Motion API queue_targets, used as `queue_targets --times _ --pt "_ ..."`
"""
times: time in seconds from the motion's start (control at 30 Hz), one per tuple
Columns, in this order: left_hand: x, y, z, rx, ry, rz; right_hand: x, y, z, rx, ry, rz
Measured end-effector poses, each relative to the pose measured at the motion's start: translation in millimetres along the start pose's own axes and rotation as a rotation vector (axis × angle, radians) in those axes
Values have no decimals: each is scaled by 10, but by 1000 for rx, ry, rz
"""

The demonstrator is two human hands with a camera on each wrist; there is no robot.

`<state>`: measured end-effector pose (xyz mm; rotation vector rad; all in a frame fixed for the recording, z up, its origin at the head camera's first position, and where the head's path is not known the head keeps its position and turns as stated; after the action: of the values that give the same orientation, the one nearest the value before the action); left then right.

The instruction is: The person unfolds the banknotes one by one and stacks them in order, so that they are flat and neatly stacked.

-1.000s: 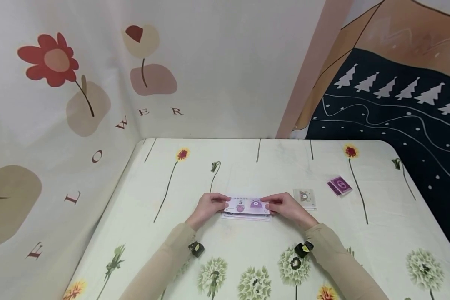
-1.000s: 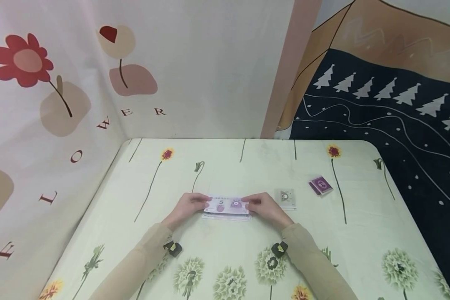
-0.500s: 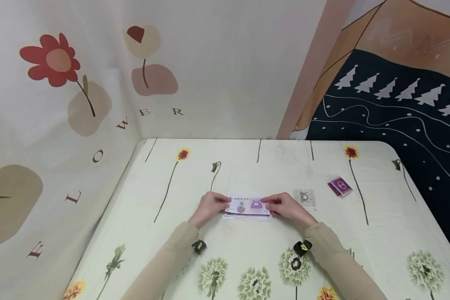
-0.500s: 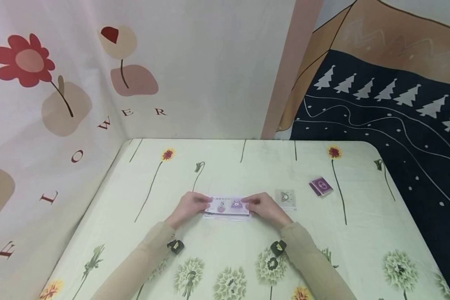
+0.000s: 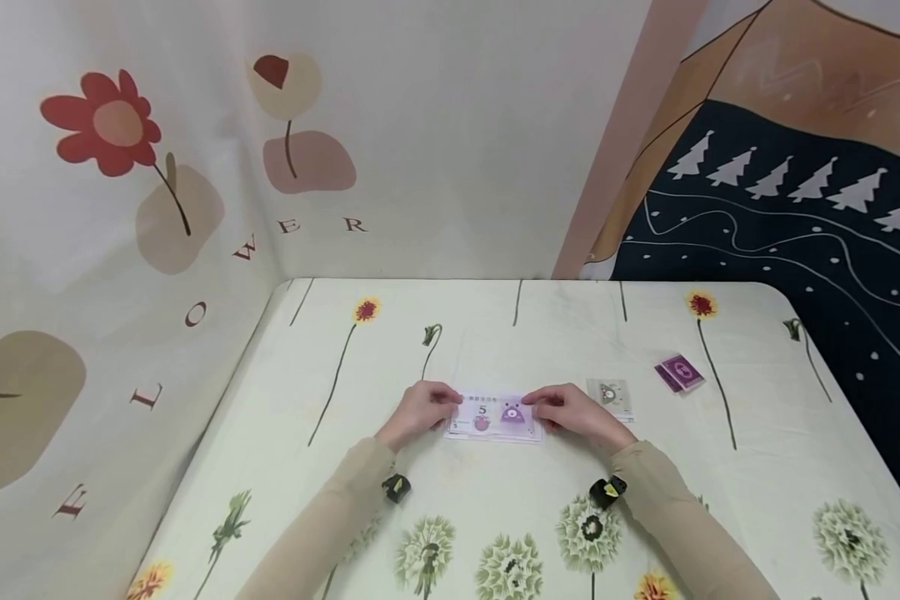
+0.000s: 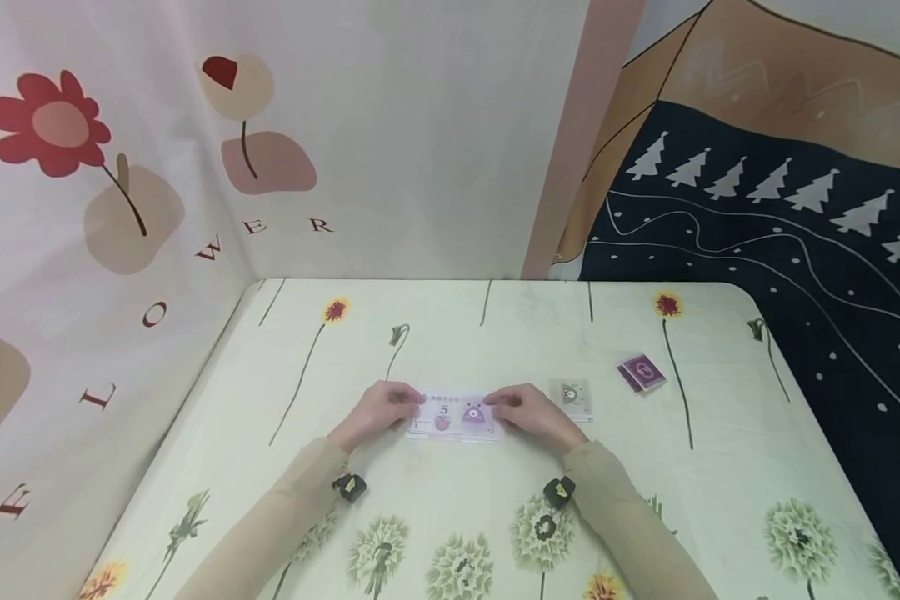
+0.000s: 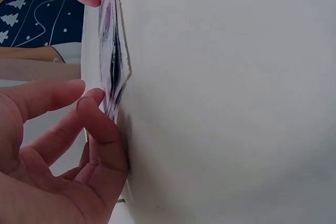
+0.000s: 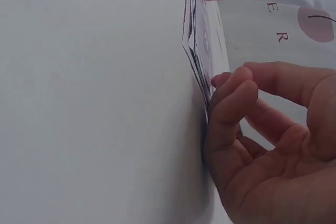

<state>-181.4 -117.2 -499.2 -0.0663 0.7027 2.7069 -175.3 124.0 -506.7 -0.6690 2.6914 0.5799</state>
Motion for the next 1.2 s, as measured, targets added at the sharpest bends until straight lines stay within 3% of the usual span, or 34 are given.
queue_targets --times 0.37,0.93,1.2 --pt "138 -55 183 27 -50 4 -26 206 51 -9 79 34" --pt "224 -353 283 -2 -74 -21 -322 717 251 23 40 125" --pt "267 -513 361 -132 -63 -62 -456 918 391 -43 15 178"
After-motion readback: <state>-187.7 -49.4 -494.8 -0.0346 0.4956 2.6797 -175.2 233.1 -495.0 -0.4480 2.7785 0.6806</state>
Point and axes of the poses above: each hand's wrist, its own x-axis towards the middle knuckle, its own y-axis out of the back of the hand, z = x × y, the point moved 6 cm from there along x, towards the middle knuckle, and after that the axes turned 8 degrees about -y, right-handed, at the moved point
